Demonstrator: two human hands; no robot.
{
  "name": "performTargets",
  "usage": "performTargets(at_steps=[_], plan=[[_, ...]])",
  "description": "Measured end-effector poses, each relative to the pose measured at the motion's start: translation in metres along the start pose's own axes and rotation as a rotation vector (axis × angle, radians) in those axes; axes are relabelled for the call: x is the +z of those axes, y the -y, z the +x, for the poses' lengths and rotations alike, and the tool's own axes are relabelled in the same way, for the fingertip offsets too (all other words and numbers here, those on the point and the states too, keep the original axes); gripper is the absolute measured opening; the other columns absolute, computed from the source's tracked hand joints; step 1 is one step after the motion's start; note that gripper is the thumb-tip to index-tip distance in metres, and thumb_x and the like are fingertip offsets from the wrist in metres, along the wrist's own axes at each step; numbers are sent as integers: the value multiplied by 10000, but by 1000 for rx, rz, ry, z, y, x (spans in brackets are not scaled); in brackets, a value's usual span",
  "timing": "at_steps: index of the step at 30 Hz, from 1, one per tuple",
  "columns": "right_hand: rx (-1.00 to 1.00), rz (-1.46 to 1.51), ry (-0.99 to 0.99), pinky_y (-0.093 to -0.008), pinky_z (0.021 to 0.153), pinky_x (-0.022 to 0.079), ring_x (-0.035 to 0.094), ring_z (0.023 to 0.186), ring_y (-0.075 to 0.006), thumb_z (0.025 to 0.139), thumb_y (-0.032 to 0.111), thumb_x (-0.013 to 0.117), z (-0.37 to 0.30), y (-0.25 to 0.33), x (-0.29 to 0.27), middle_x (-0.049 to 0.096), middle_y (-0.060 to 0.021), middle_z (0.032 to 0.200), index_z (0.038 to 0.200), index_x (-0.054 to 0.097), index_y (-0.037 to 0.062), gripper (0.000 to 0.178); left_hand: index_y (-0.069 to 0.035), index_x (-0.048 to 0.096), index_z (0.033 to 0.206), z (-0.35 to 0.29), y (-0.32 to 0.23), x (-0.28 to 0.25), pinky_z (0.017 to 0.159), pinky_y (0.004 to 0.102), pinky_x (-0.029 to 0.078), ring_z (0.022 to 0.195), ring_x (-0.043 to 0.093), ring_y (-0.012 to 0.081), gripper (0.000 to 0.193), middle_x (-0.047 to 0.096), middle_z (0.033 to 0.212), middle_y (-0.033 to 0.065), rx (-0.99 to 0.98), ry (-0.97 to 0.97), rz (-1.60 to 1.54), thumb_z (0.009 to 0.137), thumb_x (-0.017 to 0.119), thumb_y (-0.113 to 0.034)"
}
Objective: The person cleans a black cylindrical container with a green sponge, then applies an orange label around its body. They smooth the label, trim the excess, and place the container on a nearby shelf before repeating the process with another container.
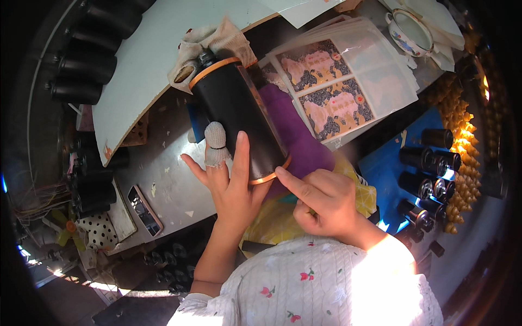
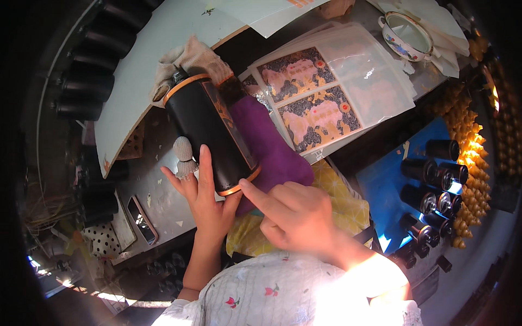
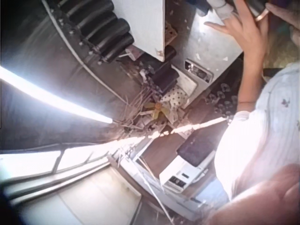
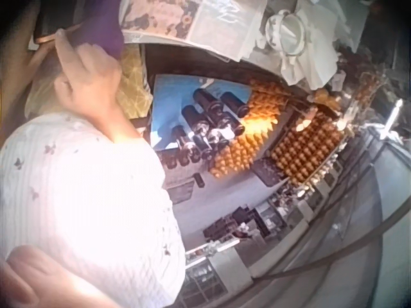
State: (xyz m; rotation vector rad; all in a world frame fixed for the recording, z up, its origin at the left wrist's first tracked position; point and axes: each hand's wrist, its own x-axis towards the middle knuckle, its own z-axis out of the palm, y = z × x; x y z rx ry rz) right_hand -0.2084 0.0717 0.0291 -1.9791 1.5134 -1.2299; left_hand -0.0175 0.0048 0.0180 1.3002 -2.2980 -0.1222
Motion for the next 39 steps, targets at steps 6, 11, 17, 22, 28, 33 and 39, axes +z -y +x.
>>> performTargets(at_steps=[6, 11, 17, 22, 28, 33, 39], plan=[[443, 479, -211, -292, 807, 496, 618, 905, -182, 795, -84, 623, 11, 3, -2, 644, -101, 1041, 1296, 607, 24, 513, -58, 405, 1527, 4, -4, 1, 1132, 730, -56, 1423, 366, 411, 987, 435, 1451, 268, -41, -47, -21, 713, 849, -398], [347, 457, -150, -362, 857, 523, 655, 950, -279, 792, -46, 681, 42, 16, 8, 635, -136, 1068, 1208, 583, 24, 433, -19, 326, 1554, 18, -15, -1, 1128, 734, -64, 1229, 469, 372, 1098, 492, 1238, 213, -75, -8, 196, 680, 825, -458], [438, 506, -274, -318, 833, 510, 644, 913, -213, 801, -50, 675, 30, -2, 19, 600, -104, 1035, 1143, 563, 23, 367, 49, 189, 1569, 11, -7, 5, 1143, 714, -69, 1189, 524, 374, 1144, 539, 1206, 216, -86, 30, 126, 744, 798, -457], [536, 568, -226, -254, 892, 445, 548, 970, -119, 829, -88, 629, 26, -7, 15, 539, -60, 1074, 1158, 520, 13, 361, 101, 78, 1554, 3, 11, 18, 1118, 707, -146, 1390, 431, 429, 1271, 429, 1463, 283, -124, 23, -139, 755, 787, -589], [490, 526, -229, -254, 887, 447, 550, 967, -115, 829, -84, 635, 24, -9, 15, 528, -55, 1084, 1142, 522, 14, 347, 86, 58, 1561, -1, -2, 3, 1184, 613, -131, 1484, 267, 443, 1135, 346, 1551, 273, -41, 87, 58, 832, 750, -442], [477, 517, -290, -305, 833, 495, 621, 923, -194, 793, -52, 661, 26, -10, 18, 590, -92, 1018, 1105, 569, 20, 333, 110, 40, 1552, -5, 22, 14, 1204, 588, -93, 1486, 235, 462, 1120, 327, 1557, 281, -51, 68, -212, 845, 741, -404], [485, 531, -308, -316, 839, 500, 623, 921, -208, 787, -50, 664, 26, -15, 19, 593, -101, 1027, 1102, 571, 15, 335, 123, 65, 1546, 8, 2, 0, 1215, 599, -10, 1470, 241, 495, 1076, 310, 1549, 313, 77, 122, 154, 855, 744, -345]])
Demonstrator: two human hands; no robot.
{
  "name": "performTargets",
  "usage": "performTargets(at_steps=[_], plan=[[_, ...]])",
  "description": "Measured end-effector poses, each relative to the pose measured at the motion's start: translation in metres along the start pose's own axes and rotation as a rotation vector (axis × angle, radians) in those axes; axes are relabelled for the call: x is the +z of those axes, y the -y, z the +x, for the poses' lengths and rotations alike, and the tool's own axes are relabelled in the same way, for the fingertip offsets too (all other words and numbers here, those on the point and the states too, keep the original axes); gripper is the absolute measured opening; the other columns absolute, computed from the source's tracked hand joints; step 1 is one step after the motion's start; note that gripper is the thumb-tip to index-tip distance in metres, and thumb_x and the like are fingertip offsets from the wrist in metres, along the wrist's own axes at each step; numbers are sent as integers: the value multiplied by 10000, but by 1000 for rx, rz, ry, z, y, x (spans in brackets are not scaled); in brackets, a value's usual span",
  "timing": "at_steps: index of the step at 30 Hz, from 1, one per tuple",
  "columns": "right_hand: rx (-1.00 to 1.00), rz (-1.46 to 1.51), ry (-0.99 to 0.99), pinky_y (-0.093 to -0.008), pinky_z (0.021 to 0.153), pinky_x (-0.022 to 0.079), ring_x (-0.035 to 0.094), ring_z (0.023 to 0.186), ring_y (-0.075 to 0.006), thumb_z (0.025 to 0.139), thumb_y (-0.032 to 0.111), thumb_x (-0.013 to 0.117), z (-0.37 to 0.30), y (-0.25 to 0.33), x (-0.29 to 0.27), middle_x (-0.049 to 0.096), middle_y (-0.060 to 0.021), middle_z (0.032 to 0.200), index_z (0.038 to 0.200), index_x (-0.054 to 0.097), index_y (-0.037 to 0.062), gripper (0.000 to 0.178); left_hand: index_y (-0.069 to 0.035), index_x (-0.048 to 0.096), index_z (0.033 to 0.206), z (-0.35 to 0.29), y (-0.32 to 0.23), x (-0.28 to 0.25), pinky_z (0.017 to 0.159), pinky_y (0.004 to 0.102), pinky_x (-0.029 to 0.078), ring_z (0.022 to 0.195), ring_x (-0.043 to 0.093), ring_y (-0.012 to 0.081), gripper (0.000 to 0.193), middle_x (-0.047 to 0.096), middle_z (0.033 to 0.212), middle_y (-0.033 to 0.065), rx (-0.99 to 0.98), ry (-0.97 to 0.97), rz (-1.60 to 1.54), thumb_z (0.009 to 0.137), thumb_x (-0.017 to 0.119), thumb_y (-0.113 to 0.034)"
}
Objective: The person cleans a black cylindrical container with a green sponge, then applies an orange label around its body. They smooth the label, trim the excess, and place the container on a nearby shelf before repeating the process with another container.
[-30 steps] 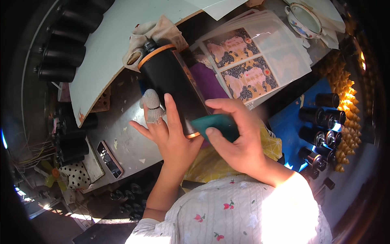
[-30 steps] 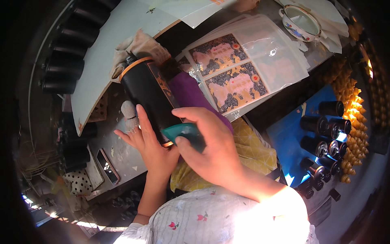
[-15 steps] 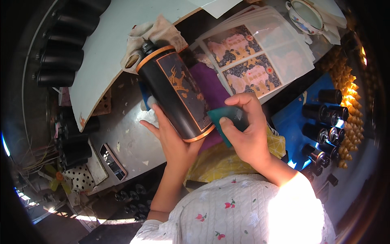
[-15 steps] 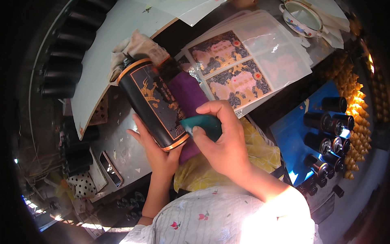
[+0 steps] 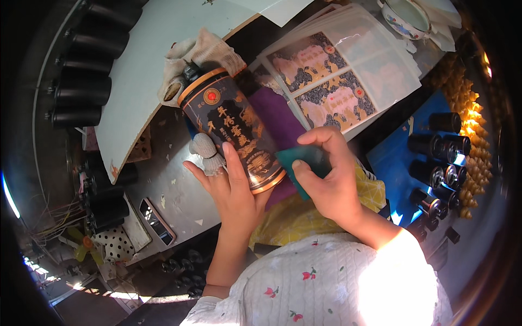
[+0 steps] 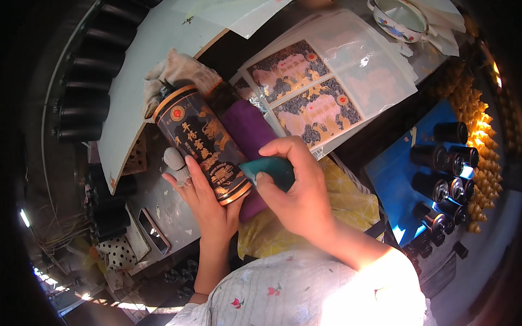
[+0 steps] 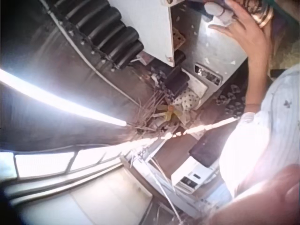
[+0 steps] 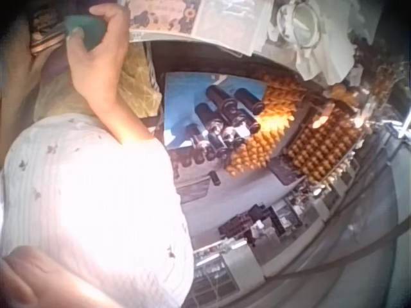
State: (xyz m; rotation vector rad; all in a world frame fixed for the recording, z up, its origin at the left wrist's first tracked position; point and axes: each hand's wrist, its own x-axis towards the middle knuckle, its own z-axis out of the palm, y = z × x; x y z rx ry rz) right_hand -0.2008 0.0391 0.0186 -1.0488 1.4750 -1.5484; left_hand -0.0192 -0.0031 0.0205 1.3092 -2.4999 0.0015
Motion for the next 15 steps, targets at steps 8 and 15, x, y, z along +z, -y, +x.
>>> performTargets(at_steps=[8, 15], plan=[[16, -5, 15, -311, 832, 501, 622, 916, -195, 789, -61, 650, 0, 5, -1, 594, -97, 1031, 1113, 573, 18, 342, 112, 32, 1551, -16, 0, 13, 1219, 556, 9, 1511, 169, 471, 1126, 169, 1601, 354, -132, -154, -316, 843, 778, -346], [58, -14, 35, -312, 845, 495, 618, 927, -207, 790, -61, 648, 0, 7, -2, 593, -99, 1035, 1113, 575, 17, 340, 112, 104, 1544, -18, 16, 21, 1218, 588, -16, 1480, 237, 471, 1128, 270, 1583, 309, -166, 18, -322, 825, 790, -423]])
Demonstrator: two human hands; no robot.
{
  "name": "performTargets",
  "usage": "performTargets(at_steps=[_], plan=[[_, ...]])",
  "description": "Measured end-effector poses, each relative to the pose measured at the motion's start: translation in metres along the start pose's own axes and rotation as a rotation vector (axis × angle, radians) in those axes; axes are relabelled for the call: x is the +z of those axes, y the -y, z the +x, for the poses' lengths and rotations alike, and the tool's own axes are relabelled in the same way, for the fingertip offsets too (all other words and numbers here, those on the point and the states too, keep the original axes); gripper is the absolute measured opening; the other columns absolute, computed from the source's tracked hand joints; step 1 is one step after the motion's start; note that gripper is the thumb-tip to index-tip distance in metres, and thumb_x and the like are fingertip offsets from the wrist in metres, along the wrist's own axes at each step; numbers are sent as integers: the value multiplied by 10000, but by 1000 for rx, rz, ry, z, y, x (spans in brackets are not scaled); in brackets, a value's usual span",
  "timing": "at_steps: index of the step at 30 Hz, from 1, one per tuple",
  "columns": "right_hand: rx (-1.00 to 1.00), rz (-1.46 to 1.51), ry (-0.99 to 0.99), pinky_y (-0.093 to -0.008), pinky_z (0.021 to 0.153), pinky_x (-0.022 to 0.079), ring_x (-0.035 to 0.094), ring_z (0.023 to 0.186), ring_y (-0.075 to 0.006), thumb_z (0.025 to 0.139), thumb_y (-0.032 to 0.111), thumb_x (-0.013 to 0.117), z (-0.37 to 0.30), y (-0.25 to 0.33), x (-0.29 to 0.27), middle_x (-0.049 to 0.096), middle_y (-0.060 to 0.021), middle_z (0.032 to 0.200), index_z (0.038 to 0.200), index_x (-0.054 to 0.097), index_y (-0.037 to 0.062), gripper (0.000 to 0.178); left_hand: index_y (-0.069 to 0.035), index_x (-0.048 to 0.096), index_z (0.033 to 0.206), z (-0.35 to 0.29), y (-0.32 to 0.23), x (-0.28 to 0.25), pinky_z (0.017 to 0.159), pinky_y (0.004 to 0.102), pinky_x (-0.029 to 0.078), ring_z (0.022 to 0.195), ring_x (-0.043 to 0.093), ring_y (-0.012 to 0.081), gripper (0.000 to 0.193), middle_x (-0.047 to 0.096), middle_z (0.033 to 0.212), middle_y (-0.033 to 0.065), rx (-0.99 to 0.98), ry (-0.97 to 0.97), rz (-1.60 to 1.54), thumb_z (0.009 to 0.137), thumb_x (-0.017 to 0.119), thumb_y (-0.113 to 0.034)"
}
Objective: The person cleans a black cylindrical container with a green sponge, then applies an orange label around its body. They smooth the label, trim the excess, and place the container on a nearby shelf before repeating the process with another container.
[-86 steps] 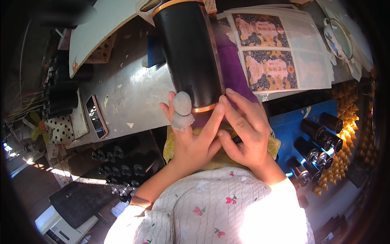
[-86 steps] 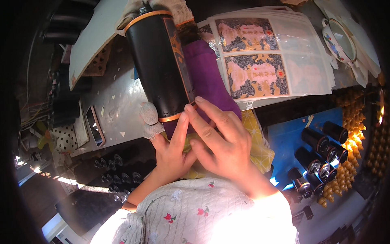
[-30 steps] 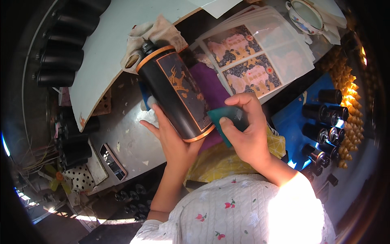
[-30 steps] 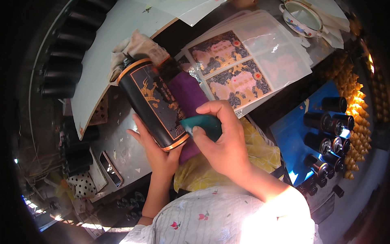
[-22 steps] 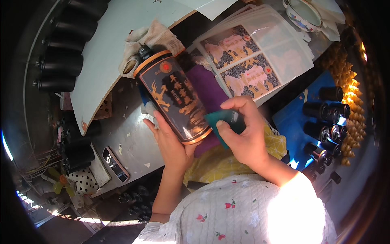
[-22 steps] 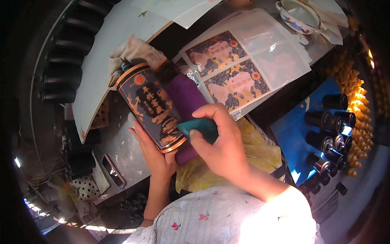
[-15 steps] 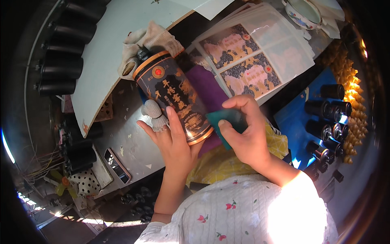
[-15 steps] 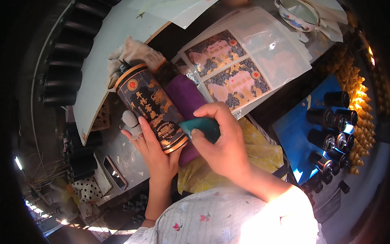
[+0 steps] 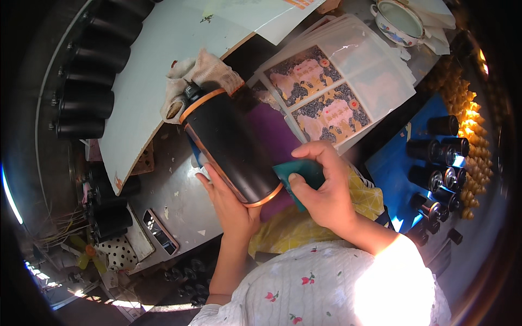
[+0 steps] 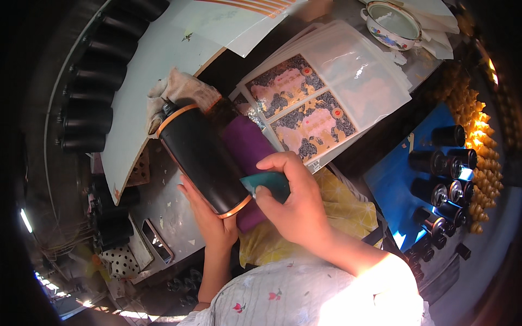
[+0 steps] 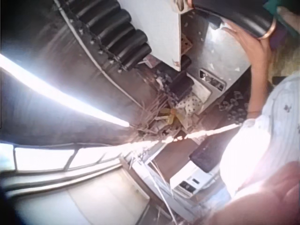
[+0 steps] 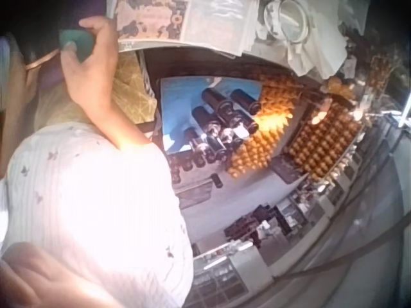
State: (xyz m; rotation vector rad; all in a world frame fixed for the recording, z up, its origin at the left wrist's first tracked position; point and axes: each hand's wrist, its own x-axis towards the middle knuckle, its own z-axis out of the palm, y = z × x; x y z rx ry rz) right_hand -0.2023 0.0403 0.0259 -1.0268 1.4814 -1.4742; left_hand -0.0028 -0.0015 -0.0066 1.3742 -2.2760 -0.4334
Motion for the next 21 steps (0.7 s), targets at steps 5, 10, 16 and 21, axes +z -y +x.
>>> performTargets(at_steps=[5, 10, 16, 21], plan=[[-54, -15, -14, -316, 857, 495, 620, 938, -213, 795, -56, 644, 1, -3, 1, 595, -102, 1041, 1119, 577, 19, 340, 114, 149, 1541, 15, -29, -7, 1220, 579, 25, 1441, 313, 470, 1121, 315, 1556, 309, 107, -168, -20, 802, 813, -406], [-15, -6, -14, -317, 848, 498, 625, 947, -212, 794, -58, 644, 0, 0, 0, 597, -106, 1037, 1123, 577, 18, 344, 105, 135, 1549, 12, -20, -13, 1194, 638, 51, 1316, 479, 427, 1177, 478, 1434, 253, 109, -89, 136, 765, 837, -423], [-30, -8, -10, -315, 852, 497, 625, 946, -214, 792, -60, 647, -1, -3, 3, 600, -104, 1038, 1123, 578, 19, 347, 86, 114, 1561, 10, -18, -5, 1201, 594, 83, 1301, 489, 426, 1147, 520, 1383, 251, 119, -179, 33, 805, 799, -437], [-49, -49, -10, -317, 841, 496, 622, 939, -209, 790, -63, 642, -2, 0, 2, 598, -102, 1033, 1123, 577, 19, 349, 75, 94, 1568, 2, -1, -5, 1197, 523, 182, 1303, 481, 424, 1192, 475, 1424, 251, -23, -45, -106, 789, 815, -468]])
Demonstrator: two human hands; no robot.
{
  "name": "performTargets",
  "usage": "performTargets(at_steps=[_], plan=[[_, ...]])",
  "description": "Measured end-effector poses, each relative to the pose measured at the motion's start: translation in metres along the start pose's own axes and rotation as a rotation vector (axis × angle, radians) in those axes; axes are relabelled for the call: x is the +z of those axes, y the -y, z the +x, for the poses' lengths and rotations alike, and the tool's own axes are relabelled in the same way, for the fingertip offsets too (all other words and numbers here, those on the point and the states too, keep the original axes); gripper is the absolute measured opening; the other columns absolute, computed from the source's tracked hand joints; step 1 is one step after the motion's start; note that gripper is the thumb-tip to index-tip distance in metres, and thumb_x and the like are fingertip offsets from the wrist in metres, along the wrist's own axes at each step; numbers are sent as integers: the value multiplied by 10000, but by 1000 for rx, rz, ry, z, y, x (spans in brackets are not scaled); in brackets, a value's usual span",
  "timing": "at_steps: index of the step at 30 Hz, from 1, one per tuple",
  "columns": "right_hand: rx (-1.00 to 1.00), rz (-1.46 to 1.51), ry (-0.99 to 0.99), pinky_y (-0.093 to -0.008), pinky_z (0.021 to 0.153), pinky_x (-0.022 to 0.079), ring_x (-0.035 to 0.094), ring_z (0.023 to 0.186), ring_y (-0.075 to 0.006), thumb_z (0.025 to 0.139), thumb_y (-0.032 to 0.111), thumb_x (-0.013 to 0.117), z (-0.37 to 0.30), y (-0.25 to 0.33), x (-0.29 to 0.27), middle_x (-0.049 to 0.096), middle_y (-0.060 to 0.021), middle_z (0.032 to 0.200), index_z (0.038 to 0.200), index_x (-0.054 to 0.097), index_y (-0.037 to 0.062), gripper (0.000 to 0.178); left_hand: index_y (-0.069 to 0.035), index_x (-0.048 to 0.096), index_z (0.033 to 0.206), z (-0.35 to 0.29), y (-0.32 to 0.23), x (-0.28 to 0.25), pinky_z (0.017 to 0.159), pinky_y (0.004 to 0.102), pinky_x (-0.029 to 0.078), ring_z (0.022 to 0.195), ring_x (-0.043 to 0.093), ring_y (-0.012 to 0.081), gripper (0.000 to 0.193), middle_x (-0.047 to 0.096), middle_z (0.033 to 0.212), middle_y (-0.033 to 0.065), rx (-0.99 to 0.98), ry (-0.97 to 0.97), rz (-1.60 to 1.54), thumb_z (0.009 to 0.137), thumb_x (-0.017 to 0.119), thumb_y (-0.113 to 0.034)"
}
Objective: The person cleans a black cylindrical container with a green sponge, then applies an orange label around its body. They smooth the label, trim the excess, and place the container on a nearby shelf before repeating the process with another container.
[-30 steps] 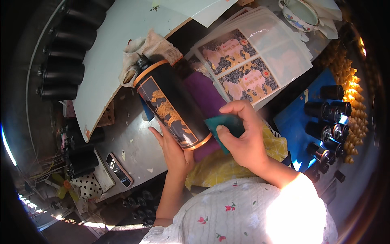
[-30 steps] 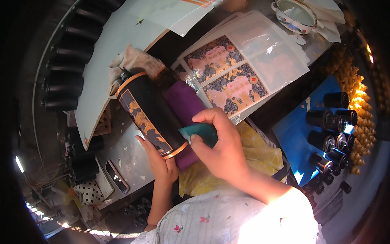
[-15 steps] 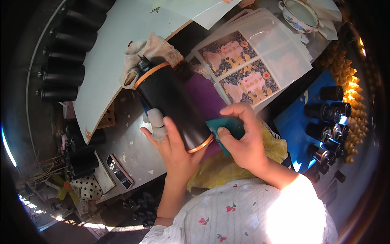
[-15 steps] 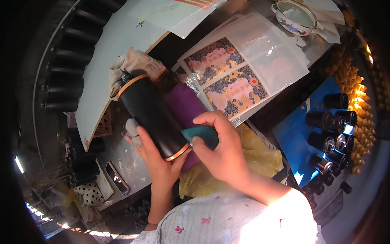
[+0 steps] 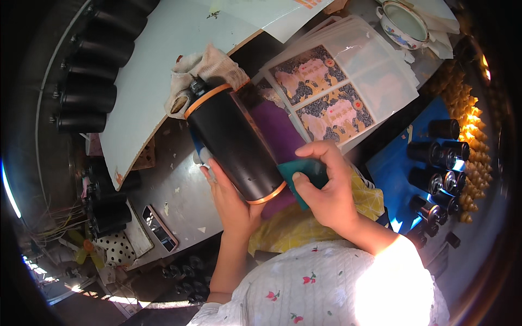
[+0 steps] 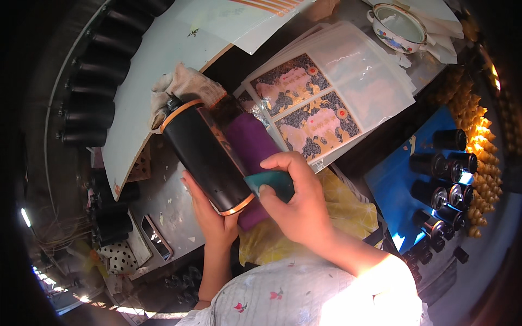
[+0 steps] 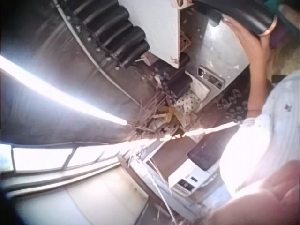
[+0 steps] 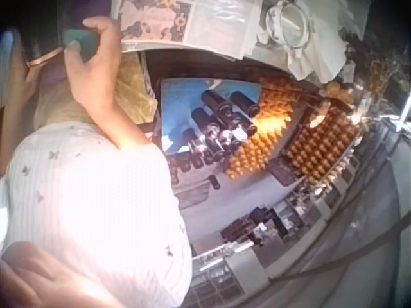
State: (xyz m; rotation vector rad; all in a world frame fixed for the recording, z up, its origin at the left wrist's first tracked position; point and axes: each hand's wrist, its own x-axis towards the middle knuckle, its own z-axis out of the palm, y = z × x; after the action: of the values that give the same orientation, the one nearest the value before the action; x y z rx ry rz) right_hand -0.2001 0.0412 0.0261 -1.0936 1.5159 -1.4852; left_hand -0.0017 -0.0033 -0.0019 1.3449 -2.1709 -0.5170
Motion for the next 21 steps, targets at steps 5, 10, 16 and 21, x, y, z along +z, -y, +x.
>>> performTargets(at_steps=[5, 10, 16, 21], plan=[[-16, 6, 10, -315, 846, 493, 618, 938, -202, 798, -57, 636, 1, -2, -1, 596, -102, 1035, 1129, 573, 15, 345, 102, 91, 1552, 8, -18, 0, 1153, 575, 227, 1278, 466, 490, 1225, 478, 1407, 280, 96, -73, -7, 755, 851, -436], [53, 52, 7, -313, 862, 488, 614, 951, -200, 803, -55, 637, 1, -1, -2, 594, -106, 1033, 1134, 569, 6, 344, 57, 53, 1581, 9, -15, -3, 1074, 477, 369, 1267, 493, 445, 1262, 455, 1437, 263, 65, -8, 25, 734, 869, -402], [20, 35, 16, -325, 892, 488, 622, 1004, -223, 820, -53, 650, -4, 6, -2, 609, -122, 1071, 1142, 575, 2, 335, 53, 0, 1582, 8, -6, -4, 1094, 465, 358, 1275, 495, 433, 1239, 461, 1434, 263, 93, 11, -95, 765, 844, -343], [-203, -293, -1, -367, 889, 512, 653, 978, -306, 811, -41, 690, 9, -1, -17, 641, -166, 1070, 1161, 595, 11, 365, 54, -108, 1565, 1, 10, -7, 1185, 523, 201, 1387, 409, 424, 1342, 358, 1534, 267, 25, 40, -330, 777, 771, -583]])
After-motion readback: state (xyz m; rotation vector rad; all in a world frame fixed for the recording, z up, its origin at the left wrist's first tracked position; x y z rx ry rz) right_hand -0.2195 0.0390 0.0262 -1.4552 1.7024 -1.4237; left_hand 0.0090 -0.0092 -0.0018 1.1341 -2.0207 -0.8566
